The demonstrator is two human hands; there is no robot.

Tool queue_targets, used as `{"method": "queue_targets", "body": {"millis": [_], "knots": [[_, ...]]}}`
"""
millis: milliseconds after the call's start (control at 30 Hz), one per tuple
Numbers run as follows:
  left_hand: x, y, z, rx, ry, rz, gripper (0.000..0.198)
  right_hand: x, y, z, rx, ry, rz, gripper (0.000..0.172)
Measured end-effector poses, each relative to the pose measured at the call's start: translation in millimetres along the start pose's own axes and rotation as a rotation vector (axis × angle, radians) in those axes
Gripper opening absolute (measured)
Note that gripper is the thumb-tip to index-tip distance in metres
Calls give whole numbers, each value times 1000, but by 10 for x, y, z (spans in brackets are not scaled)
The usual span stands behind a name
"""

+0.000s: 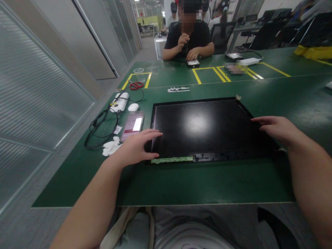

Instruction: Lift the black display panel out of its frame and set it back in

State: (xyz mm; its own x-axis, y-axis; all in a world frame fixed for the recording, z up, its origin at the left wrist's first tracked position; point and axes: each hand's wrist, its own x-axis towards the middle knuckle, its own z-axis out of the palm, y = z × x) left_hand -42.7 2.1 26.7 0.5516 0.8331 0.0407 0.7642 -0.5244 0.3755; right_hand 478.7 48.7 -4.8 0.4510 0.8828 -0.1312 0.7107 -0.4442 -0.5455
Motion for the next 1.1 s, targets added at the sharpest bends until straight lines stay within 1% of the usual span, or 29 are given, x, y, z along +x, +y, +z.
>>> {"method": "queue_targets", "body": {"millis": [200,333,467,633,700,767,867,967,1100], "knots": [[13,7,-10,0,0,10,66,-32,-46,-11,94,-9,36,49],[15,-2,-9,-14,5,22,65,-45,-69,-8,136,-32,53,52],[15,0,-15,-12,-7,17,66,-51,-69,8,113,-21,59,54],[8,-25,-7,-22,-6,16,68,-106,-125,-2,81,10,66,52],[8,-49,4,-29,17,21,65,-137,-152,-12,72,6,75,52],[16,-72,17,-34,54,15,56,-155,-161,-19,67,9,69,52],[37,-86,35,-29,100,-33,45,-155,-151,-24,79,28,45,48],[55,-71,43,-8,114,-70,43,-152,-161,-42,87,12,45,42],[59,-37,39,19,112,-85,44,-174,-221,-84,67,-19,63,36]]}}
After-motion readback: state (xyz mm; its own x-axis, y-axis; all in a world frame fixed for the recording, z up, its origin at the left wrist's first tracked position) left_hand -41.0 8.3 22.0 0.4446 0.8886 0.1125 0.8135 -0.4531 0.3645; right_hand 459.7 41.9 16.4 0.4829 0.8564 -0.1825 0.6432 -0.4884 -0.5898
